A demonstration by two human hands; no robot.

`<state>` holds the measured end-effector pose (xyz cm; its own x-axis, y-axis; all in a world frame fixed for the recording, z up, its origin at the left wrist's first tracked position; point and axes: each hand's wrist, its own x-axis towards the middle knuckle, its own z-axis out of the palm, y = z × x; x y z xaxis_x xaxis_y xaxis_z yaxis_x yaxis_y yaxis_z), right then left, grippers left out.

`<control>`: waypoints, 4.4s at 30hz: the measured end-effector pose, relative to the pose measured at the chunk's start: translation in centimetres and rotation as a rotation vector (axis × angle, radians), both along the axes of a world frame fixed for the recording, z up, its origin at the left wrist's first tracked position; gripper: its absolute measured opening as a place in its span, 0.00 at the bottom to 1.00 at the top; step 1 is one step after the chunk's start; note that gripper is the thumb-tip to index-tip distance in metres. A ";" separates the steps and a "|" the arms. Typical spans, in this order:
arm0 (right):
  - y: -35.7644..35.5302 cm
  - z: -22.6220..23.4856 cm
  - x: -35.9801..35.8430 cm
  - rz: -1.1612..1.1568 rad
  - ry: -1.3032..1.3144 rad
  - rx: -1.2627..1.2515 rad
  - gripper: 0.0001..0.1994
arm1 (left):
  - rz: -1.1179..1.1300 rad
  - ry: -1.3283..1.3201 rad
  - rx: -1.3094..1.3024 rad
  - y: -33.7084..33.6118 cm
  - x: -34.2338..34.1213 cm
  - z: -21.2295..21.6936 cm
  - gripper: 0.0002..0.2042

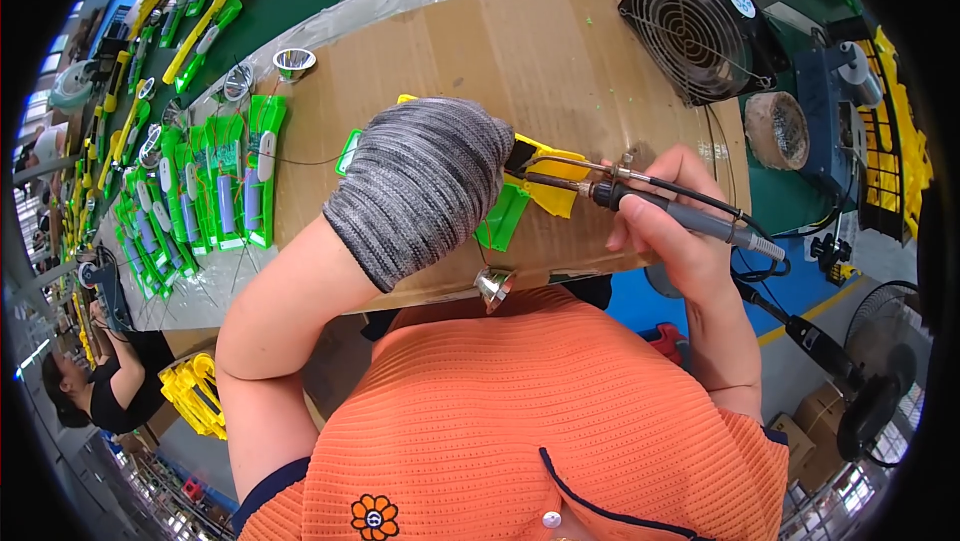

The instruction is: Soldering components and assembling rechargeable flashlights on a factory production line.

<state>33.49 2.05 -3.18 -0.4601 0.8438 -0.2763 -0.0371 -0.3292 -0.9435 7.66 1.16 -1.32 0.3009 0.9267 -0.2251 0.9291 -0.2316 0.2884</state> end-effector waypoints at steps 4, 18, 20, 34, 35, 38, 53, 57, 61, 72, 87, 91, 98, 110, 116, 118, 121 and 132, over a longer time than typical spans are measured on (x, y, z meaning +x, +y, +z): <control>-0.2 0.6 -0.5 -0.004 -0.038 -0.010 0.09 | -0.020 0.014 -0.003 0.0 -0.1 0.1 0.07; -1.0 0.3 0.4 -0.114 0.037 0.060 0.08 | -0.092 -0.017 0.026 0.7 1.0 2.5 0.11; -1.3 -0.7 0.7 -0.140 0.154 0.083 0.06 | -0.090 -0.014 0.022 0.7 1.1 2.6 0.11; -1.9 -1.1 -3.2 -0.311 0.506 -0.168 0.05 | -0.013 -0.055 -0.024 0.2 -0.1 2.6 0.12; -1.6 -1.3 -3.5 -0.307 0.505 -0.168 0.05 | 0.015 -0.046 -0.042 0.0 -0.7 2.5 0.13; -0.8 -1.7 -4.2 -0.254 0.519 -0.192 0.04 | 0.030 -0.045 -0.018 -0.6 -1.3 1.8 0.12; -0.7 -3.2 -3.3 -0.325 0.612 -0.124 0.06 | -0.545 -0.014 0.158 -5.2 -2.0 4.7 0.15; -0.6 -3.4 -3.7 -0.305 0.615 -0.097 0.06 | -0.719 0.069 0.166 -7.3 -1.0 1.3 0.14; -0.8 -3.2 -3.8 -0.337 0.619 -0.119 0.06 | -0.491 -0.196 0.126 -6.5 -1.3 2.0 0.15; -2.2 -2.8 -1.9 -0.428 0.669 -0.168 0.08 | 0.352 -0.041 0.193 -12.7 -4.4 2.0 0.11; -7.2 -1.9 -3.6 -0.170 0.421 -0.060 0.07 | 0.035 -0.511 0.369 -8.5 -8.0 -0.9 0.09; -7.2 -1.8 -3.9 -0.167 0.366 -0.091 0.08 | -0.093 -0.430 0.324 -7.3 -7.6 -0.2 0.06; -7.3 -1.4 -4.6 -0.147 0.272 -0.074 0.08 | -0.158 -0.227 0.211 -6.9 -6.8 1.2 0.10; -7.5 -1.4 -5.0 -0.076 0.247 -0.019 0.09 | -0.138 -0.202 0.222 -6.9 -6.6 1.2 0.11; -8.4 -1.5 -5.0 -0.105 0.175 0.028 0.10 | -0.148 -0.207 0.230 -6.8 -6.5 1.3 0.10; -8.4 -1.5 -5.1 -0.095 0.161 0.038 0.10 | -0.151 -0.215 0.228 -6.7 -6.5 1.1 0.10; -8.7 -1.1 -5.2 -0.092 0.146 0.052 0.10 | -0.158 -0.198 0.256 -6.9 -6.4 1.4 0.10; -5.6 -1.3 -3.2 -0.312 0.237 0.160 0.07 | -0.152 -0.172 0.240 -6.9 -6.5 1.4 0.10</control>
